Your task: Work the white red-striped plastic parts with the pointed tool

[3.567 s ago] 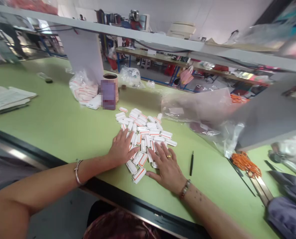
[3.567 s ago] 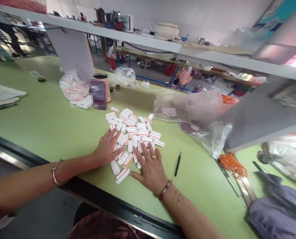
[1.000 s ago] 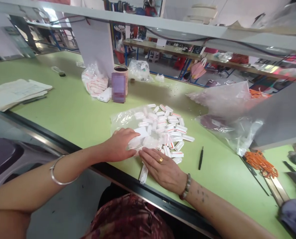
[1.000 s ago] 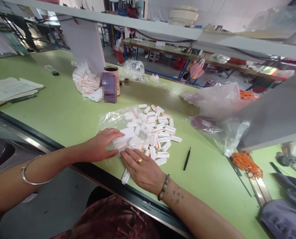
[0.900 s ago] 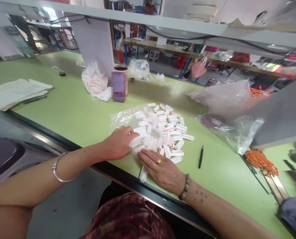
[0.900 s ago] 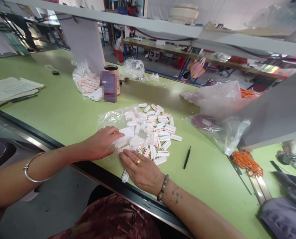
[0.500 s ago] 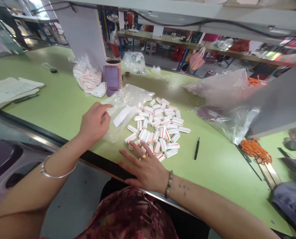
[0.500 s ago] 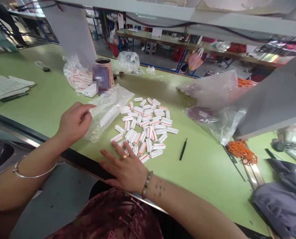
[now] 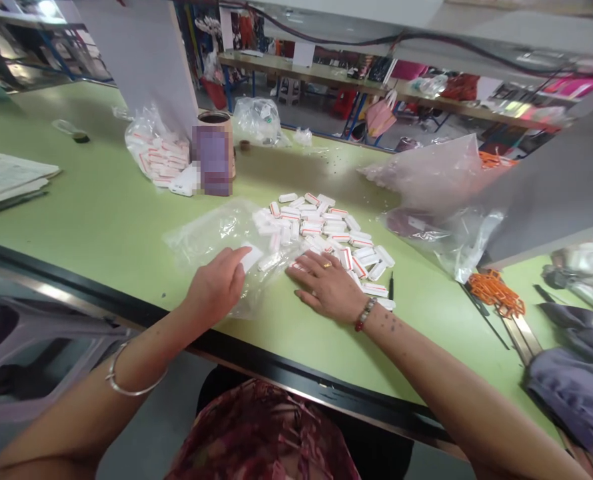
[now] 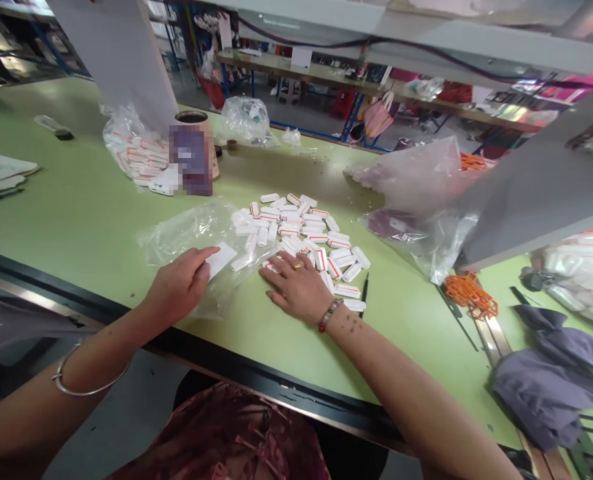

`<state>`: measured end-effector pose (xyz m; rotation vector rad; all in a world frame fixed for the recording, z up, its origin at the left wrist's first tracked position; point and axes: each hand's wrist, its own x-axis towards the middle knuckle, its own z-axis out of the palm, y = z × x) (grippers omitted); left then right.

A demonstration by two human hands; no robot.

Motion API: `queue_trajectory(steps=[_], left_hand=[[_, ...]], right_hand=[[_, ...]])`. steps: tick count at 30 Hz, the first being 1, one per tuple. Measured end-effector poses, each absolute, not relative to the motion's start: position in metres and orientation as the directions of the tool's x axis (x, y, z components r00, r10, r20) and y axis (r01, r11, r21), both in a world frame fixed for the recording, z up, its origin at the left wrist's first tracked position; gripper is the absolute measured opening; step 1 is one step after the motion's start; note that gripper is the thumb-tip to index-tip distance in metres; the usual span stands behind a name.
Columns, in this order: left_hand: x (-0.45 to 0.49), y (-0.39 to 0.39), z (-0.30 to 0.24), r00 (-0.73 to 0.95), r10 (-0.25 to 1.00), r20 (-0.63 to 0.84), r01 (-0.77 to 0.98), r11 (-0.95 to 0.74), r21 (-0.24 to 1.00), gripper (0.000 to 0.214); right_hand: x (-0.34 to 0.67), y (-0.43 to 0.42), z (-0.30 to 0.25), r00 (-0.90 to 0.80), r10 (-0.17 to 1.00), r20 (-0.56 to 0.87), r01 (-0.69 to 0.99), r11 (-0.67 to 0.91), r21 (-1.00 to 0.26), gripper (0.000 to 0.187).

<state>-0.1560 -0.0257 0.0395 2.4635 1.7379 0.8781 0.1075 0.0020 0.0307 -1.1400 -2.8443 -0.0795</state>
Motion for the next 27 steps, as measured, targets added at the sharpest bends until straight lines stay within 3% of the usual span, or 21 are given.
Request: queue_trajectory(steps=[5, 7, 12, 17, 20, 23, 25, 27], left_hand=[[-0.141, -0.015, 0.033, 0.173, 0.876, 0.451, 0.778, -0.403, 0.483, 0.039], [-0.140, -0.015, 0.033, 0.160, 0.884, 0.439, 0.755, -0.396, 0.522, 0.039], [-0.144, -0.018, 0.033, 0.117, 0.847, 0.519, 0.709, -0.437, 0.553, 0.034], [-0.144, -0.017, 0.033, -0.002, 0.878, 0.479, 0.549, -0.399, 0.734, 0.026], [-0.143, -0.017, 0.034, -0.013, 0.889, 0.458, 0.478, -0.397, 0.784, 0.025], [-0.142, -0.017, 0.035, -0.022, 0.912, 0.409, 0.410, -0.364, 0.836, 0.026], [-0.141, -0.016, 0.036, -0.043, 0.937, 0.346, 0.349, -0.311, 0.884, 0.026], [-0.136, -0.016, 0.038, -0.050, 0.958, 0.281, 0.297, -0.254, 0.921, 0.026]], right_hand=[[0.119, 0.002, 0.036, -0.662, 0.744, 0.089, 0.750, 0.659, 0.063, 0.069], [0.114, 0.004, 0.036, -0.640, 0.762, 0.094, 0.768, 0.631, 0.110, 0.065], [0.096, 0.013, 0.032, -0.599, 0.795, 0.092, 0.793, 0.575, 0.199, 0.032], [0.086, 0.015, 0.030, -0.555, 0.832, 0.016, 0.808, 0.535, 0.247, 0.035], [0.088, 0.015, 0.032, -0.492, 0.870, -0.037, 0.845, 0.488, 0.218, 0.034], [0.095, 0.013, 0.040, -0.434, 0.901, 0.007, 0.901, 0.434, 0.005, 0.029], [0.096, 0.008, 0.049, -0.328, 0.940, 0.097, 0.875, 0.340, -0.345, 0.028], [0.091, 0.000, 0.060, -0.184, 0.977, 0.108, 0.634, 0.202, -0.746, 0.030]])
